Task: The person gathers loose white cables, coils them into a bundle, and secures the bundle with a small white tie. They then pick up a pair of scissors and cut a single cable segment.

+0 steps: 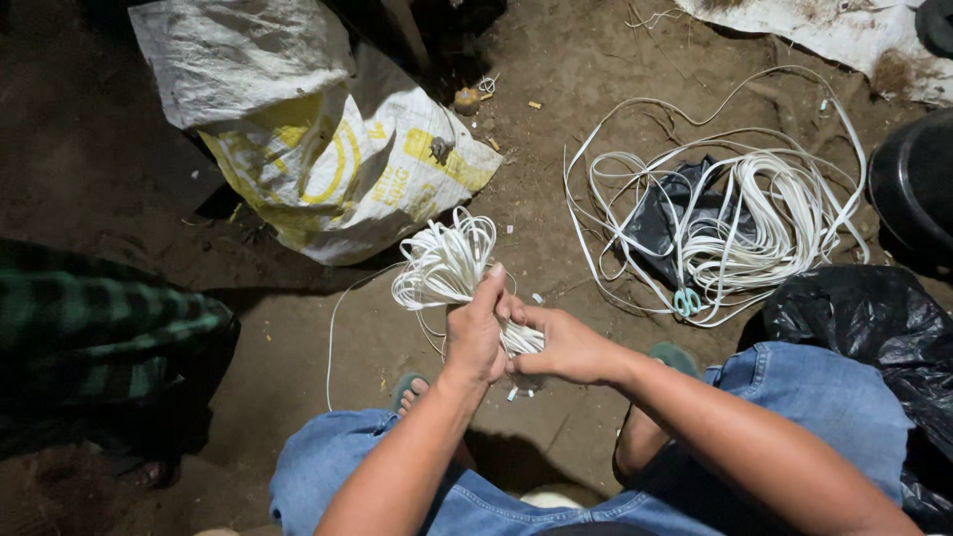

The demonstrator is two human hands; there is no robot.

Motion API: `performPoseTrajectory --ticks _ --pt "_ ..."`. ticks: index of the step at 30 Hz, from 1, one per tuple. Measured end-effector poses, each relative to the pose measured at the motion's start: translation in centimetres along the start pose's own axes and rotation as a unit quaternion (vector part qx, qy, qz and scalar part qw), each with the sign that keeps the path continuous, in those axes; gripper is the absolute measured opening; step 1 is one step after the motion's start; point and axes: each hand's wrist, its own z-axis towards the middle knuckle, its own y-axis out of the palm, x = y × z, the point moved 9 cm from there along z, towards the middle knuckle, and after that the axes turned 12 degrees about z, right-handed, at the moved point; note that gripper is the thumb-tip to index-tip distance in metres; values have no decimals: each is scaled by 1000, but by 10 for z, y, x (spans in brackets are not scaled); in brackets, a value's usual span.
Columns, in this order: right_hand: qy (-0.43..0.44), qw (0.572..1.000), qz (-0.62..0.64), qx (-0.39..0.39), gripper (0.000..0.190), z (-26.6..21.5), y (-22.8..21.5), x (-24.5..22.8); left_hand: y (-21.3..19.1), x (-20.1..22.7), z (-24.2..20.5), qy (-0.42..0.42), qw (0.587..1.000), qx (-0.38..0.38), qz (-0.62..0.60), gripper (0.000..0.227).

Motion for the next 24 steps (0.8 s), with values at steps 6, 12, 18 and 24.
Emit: performPoseTrajectory --ticks 6,12,18,24 --pt "57 994 85 -31 22 3 1 35 14 0 -11 -16 995 -83 53 43" --pt "70 985 143 -68 21 -1 7 31 23 13 -18 -27 991 -109 72 40" --pt "31 981 175 -83 22 0 19 18 24 22 -18 -5 995 -98 27 40" --pt "51 995 82 0 55 -5 9 5 6 59 -11 33 992 -44 110 53"
